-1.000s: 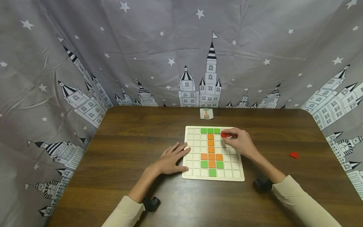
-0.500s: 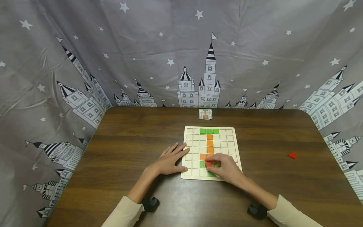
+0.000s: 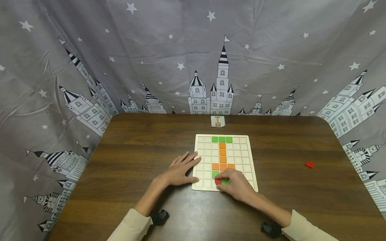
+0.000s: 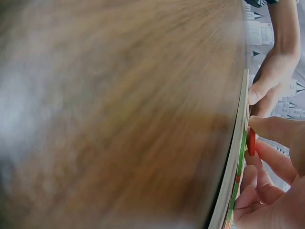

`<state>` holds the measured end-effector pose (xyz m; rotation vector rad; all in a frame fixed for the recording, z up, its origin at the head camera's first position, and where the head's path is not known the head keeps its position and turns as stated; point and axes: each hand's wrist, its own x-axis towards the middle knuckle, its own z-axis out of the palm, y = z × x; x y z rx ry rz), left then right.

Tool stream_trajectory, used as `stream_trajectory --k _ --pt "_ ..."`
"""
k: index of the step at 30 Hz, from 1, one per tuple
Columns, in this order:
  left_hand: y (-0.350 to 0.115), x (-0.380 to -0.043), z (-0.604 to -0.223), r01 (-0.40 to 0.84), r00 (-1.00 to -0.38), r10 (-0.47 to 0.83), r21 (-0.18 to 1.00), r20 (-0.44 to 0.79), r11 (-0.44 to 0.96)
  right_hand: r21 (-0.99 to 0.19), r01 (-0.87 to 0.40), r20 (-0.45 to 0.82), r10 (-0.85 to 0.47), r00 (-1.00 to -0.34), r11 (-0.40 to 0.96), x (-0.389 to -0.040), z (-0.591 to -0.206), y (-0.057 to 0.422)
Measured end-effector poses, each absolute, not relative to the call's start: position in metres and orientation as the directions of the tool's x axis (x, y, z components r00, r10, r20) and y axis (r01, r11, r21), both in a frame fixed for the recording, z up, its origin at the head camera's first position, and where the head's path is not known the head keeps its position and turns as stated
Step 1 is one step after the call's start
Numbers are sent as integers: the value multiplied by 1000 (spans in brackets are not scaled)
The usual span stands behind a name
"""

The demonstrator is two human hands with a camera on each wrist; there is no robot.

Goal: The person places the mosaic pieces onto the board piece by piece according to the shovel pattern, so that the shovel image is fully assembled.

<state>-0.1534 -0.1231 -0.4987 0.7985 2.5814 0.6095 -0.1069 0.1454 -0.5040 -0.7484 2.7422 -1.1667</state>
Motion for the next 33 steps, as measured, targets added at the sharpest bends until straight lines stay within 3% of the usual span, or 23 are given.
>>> stream_trajectory --k 33 --pt "-124 -153 -499 444 -773 600 498 -208 745 -609 -519 185 -529 -828 600 -109 -503 140"
